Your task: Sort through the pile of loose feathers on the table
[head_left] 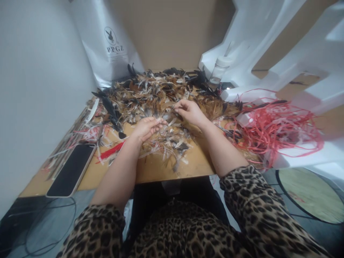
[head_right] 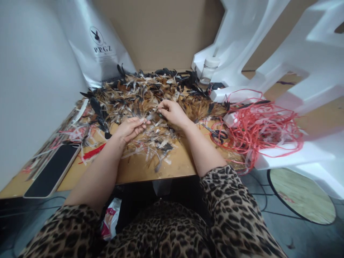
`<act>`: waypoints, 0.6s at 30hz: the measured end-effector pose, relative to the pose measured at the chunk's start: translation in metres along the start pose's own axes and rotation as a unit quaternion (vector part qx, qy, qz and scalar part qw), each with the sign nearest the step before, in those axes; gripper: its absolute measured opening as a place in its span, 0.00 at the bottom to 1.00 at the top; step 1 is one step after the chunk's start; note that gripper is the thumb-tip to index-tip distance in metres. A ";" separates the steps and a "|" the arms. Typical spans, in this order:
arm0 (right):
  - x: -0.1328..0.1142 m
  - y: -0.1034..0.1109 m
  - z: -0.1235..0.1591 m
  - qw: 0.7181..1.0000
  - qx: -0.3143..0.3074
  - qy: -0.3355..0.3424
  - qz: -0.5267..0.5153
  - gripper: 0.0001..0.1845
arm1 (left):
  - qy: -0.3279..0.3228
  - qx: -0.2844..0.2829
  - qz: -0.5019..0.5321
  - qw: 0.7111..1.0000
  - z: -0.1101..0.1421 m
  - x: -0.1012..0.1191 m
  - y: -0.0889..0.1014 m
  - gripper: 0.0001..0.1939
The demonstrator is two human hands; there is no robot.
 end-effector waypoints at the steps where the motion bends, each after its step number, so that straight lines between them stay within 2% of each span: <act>1: -0.003 0.005 0.000 0.999 0.040 -0.001 0.016 0.08 | -0.013 0.014 0.012 1.000 -0.001 0.002 0.003 0.07; 3: -0.012 0.012 0.002 0.994 0.105 -0.004 0.042 0.09 | -0.043 0.050 0.042 0.997 -0.003 0.008 0.010 0.06; 4: -0.016 0.011 0.003 0.992 0.115 -0.010 0.045 0.10 | -0.056 0.067 0.056 0.995 -0.003 0.010 0.013 0.06; 7: -0.018 -0.009 0.005 0.997 0.066 -0.047 0.004 0.14 | -0.077 0.092 0.081 0.990 -0.003 0.014 0.016 0.05; 10: -0.008 -0.034 0.007 0.992 0.018 -0.103 -0.076 0.16 | -0.077 0.066 0.073 0.992 -0.002 0.015 0.008 0.05; 13: 0.003 -0.051 0.010 0.977 0.009 -0.139 -0.164 0.16 | -0.056 0.030 0.045 0.997 -0.001 0.010 -0.002 0.06; 18: 0.015 -0.055 0.011 0.953 0.028 -0.169 -0.250 0.15 | -0.018 0.014 0.038 0.999 0.000 0.003 -0.006 0.07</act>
Point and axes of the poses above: each hand's wrist, its own z-axis away from the middle knuckle, its own y-axis out of the back of the hand, x = y × z, the point moved 8 cm from there along -z, towards the middle knuckle, and after that the axes turned 4 degrees about y, right-handed, at the moved point
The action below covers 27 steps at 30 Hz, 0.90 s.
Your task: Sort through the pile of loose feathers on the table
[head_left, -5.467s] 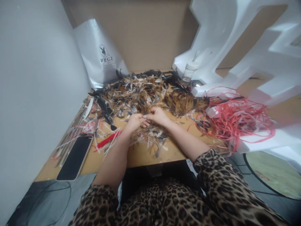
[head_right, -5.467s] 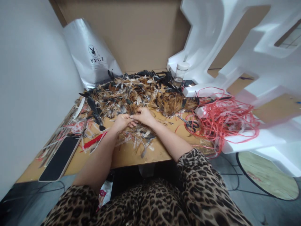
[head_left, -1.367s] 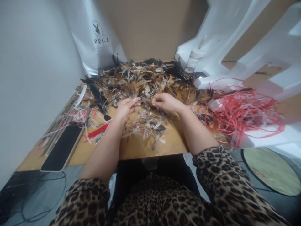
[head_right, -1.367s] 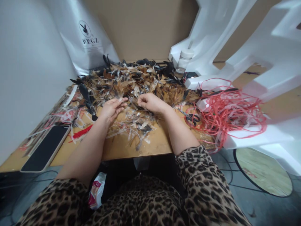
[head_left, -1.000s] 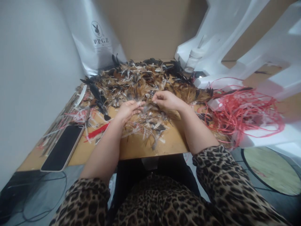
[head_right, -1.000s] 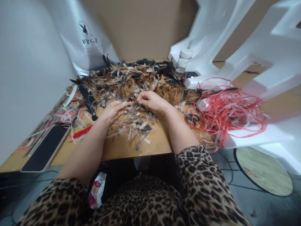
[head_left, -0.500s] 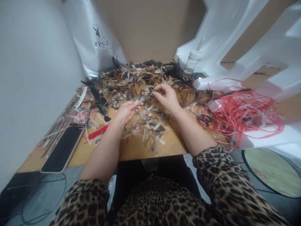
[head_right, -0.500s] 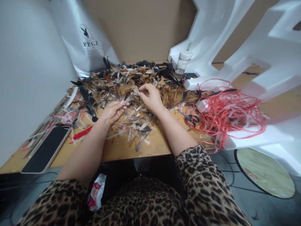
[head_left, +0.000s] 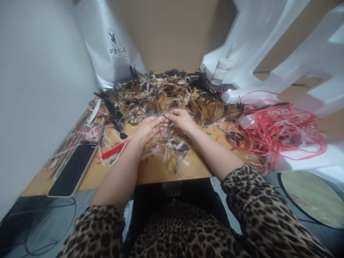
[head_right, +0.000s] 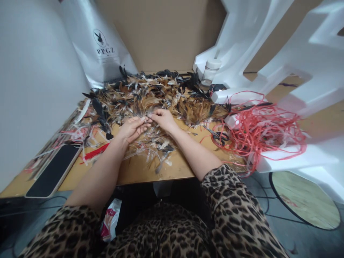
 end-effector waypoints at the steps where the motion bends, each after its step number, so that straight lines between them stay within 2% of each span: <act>1: 0.000 0.002 0.000 1.000 0.003 -0.004 -0.006 0.16 | 0.005 0.007 0.004 1.000 0.000 -0.001 0.002 0.07; 6: -0.003 0.008 -0.002 1.000 0.008 -0.010 0.014 0.17 | 0.035 0.032 0.008 0.999 -0.002 -0.006 0.008 0.06; 20: -0.005 0.004 -0.004 0.996 -0.014 0.030 0.078 0.15 | 0.040 -0.004 -0.041 0.998 -0.002 -0.011 0.002 0.07; 24: -0.005 0.004 -0.001 0.999 0.002 0.011 0.048 0.16 | 0.016 -0.001 -0.048 0.999 -0.003 -0.007 0.003 0.08; 27: -0.001 -0.002 0.001 1.000 -0.021 -0.021 0.008 0.18 | 0.005 -0.001 -0.053 0.999 -0.003 -0.005 0.004 0.09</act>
Point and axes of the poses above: each hand's wrist, its own z-axis away from the middle knuckle, its own y-axis out of the back of the hand, x = y × z, the point moved 8 cm from there along -z, towards the middle knuckle, and after that the axes turned 4 degrees about y, right-handed, at the moved point
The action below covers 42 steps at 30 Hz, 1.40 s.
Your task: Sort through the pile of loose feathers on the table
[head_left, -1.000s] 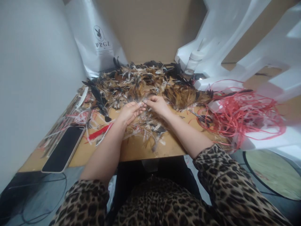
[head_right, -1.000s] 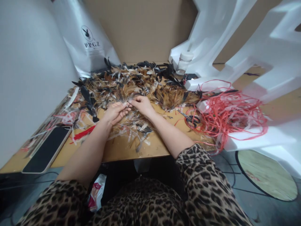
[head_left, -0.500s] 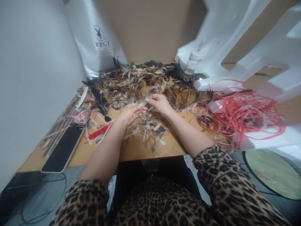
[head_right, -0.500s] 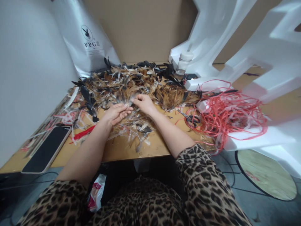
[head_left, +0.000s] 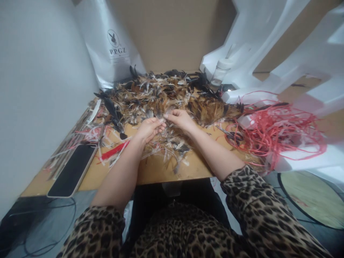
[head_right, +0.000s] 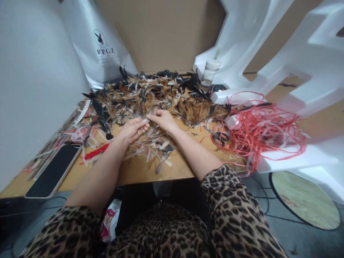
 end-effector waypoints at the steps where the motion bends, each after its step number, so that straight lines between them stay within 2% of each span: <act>1: 0.002 -0.003 0.001 1.000 -0.014 -0.012 -0.017 0.18 | -0.002 -0.001 -0.003 1.000 0.000 0.000 0.000 0.09; 3: 0.008 -0.008 0.001 0.997 -0.030 -0.030 -0.059 0.17 | -0.001 -0.004 -0.011 1.000 0.001 0.001 -0.001 0.09; 7: 0.013 -0.009 -0.001 0.993 -0.010 -0.030 -0.115 0.16 | 0.009 -0.014 -0.013 1.000 0.003 0.000 -0.005 0.09; 12: 0.013 -0.005 -0.002 0.994 0.021 -0.022 -0.109 0.14 | 0.018 -0.015 -0.007 1.000 0.003 -0.002 -0.006 0.09; 18: 0.008 -0.005 0.000 0.993 0.030 -0.007 -0.118 0.14 | 0.022 -0.012 -0.022 0.999 0.002 -0.003 -0.005 0.09; 22: 0.009 -0.005 0.000 0.992 0.032 -0.019 -0.120 0.13 | 0.020 -0.006 -0.037 0.999 0.003 -0.002 -0.005 0.10; 31: 0.013 -0.003 -0.002 0.993 0.019 -0.019 -0.117 0.12 | 0.009 0.009 -0.049 0.999 0.003 0.001 -0.004 0.10; 38: 0.014 -0.003 -0.004 0.995 -0.046 -0.009 -0.089 0.11 | -0.002 0.012 -0.090 0.996 0.004 0.005 -0.005 0.11; 42: 0.013 -0.003 -0.003 0.996 -0.049 -0.008 -0.070 0.13 | -0.010 0.012 -0.101 0.995 0.005 0.006 -0.004 0.12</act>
Point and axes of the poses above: each hand's wrist, its own z-axis away from the middle knuckle, its own y-axis out of the back of the hand, x = y × z, the point moved 8 cm from there along -z, towards the middle knuckle, and after that the axes turned 4 degrees about y, right-handed, at the moved point
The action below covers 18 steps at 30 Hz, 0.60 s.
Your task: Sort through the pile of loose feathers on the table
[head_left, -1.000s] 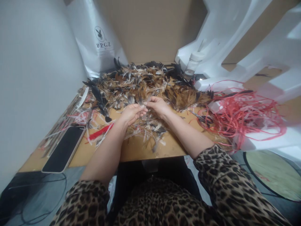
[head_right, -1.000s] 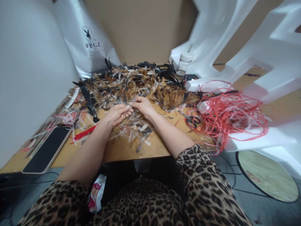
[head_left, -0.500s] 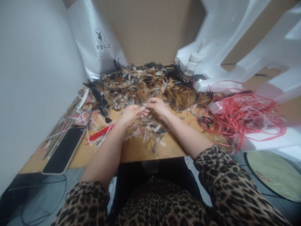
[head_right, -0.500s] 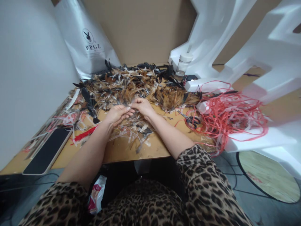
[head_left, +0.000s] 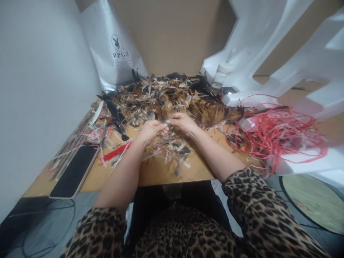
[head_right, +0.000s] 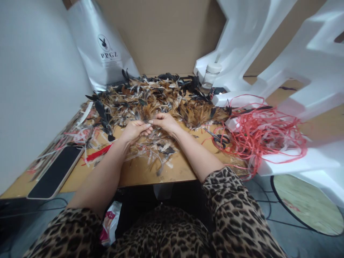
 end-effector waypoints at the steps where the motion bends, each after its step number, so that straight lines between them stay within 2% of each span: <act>1: 0.000 -0.001 0.000 1.000 0.000 -0.003 -0.003 0.13 | -0.001 -0.002 0.000 1.000 0.000 0.000 0.000 0.12; 5: 0.001 -0.003 0.000 0.998 0.006 -0.029 -0.062 0.15 | -0.005 -0.002 0.004 1.000 0.001 0.001 0.000 0.13; 7: -0.001 0.005 -0.001 0.995 0.040 -0.029 -0.085 0.16 | -0.008 0.016 0.021 1.000 0.000 0.003 0.003 0.13; 9: -0.004 0.020 -0.003 0.994 0.088 -0.010 -0.065 0.16 | -0.008 0.042 0.049 0.998 -0.001 0.004 0.009 0.13; 12: -0.012 0.043 -0.002 0.990 0.125 0.023 0.063 0.14 | -0.007 0.079 0.092 0.993 -0.003 0.003 0.019 0.12; 14: -0.016 0.049 -0.001 0.978 0.106 0.039 0.178 0.10 | -0.007 0.093 0.113 0.989 -0.004 0.001 0.024 0.12; 16: -0.017 0.049 0.000 0.952 0.064 0.052 0.296 0.07 | -0.007 0.099 0.125 0.987 -0.004 0.000 0.026 0.12; 18: -0.016 0.044 0.000 0.908 0.017 0.064 0.413 0.07 | -0.006 0.102 0.129 0.986 -0.005 -0.001 0.028 0.12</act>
Point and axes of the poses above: each hand's wrist, its own z-axis away from the middle knuckle, its own y-axis out of the back of the hand, x = y × z, the point moved 8 cm from there along -z, towards the middle knuckle, and after that the axes turned 4 degrees about y, right-handed, at the moved point
